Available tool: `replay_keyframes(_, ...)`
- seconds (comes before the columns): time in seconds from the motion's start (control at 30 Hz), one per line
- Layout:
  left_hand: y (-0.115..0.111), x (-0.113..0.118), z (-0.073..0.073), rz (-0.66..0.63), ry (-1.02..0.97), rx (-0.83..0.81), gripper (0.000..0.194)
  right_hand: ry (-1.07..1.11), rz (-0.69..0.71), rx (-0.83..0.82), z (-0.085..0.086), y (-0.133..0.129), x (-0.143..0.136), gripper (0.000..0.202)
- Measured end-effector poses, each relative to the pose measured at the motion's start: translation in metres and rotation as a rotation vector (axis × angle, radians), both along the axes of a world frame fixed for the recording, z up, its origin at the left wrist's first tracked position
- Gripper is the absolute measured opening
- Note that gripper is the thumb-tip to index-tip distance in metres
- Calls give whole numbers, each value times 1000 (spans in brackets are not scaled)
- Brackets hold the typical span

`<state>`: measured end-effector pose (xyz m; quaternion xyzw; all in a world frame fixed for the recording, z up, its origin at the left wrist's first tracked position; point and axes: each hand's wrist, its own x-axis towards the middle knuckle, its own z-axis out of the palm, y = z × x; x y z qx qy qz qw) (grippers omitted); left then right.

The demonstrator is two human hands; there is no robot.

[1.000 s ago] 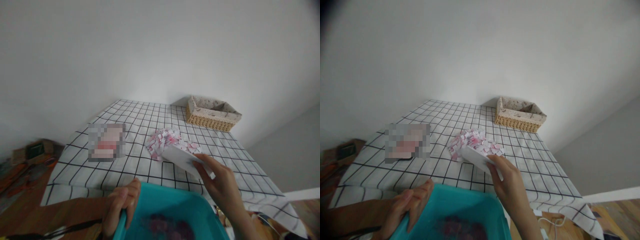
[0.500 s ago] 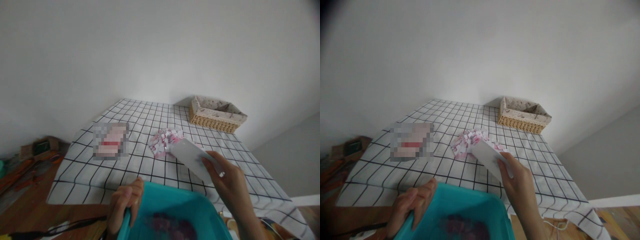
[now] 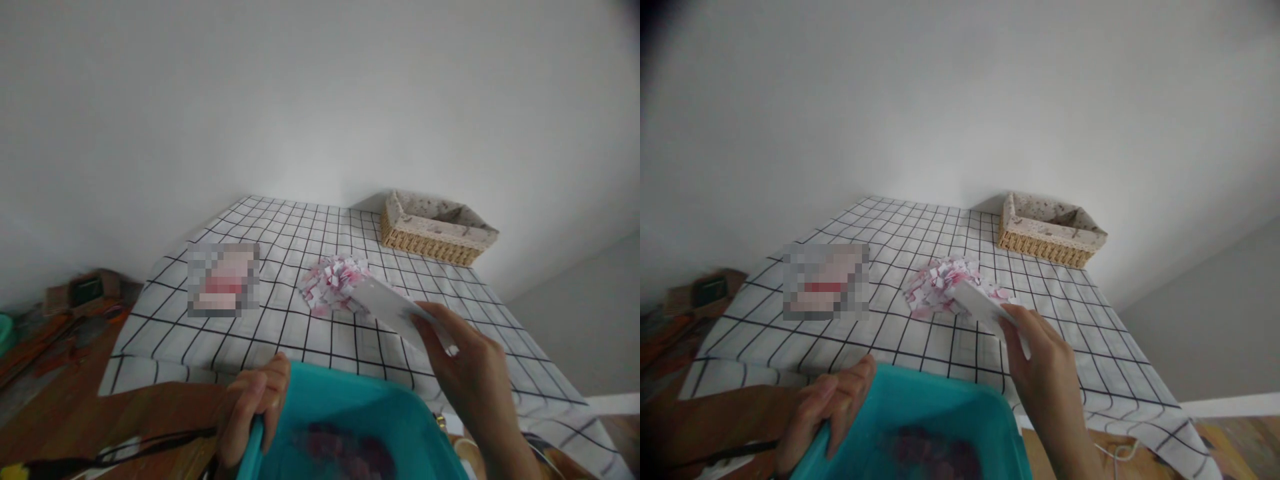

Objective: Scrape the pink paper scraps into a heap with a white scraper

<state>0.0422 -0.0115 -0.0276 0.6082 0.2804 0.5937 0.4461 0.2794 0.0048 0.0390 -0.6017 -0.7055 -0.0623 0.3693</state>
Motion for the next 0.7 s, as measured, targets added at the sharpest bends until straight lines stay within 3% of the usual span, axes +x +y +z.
replay_keyframes(0.1, 1, -2, -1, 14, 17, -7, 65, 50, 18, -11, 4, -5, 2, 14)
replay_keyframes(0.33, 1, -3, -4, -28, 15, 28, 65, 22, 303, -140, 1, 2, -15, 15)
replay_keyframes(0.53, 2, -1, 1, -27, -14, 55, 63, 55, 348, -193, 4, -13, 4, 11)
replay_keyframes(0.7, 3, -2, 3, -55, 7, 32, 63, 83, 284, -111, 6, -6, 2, 11)
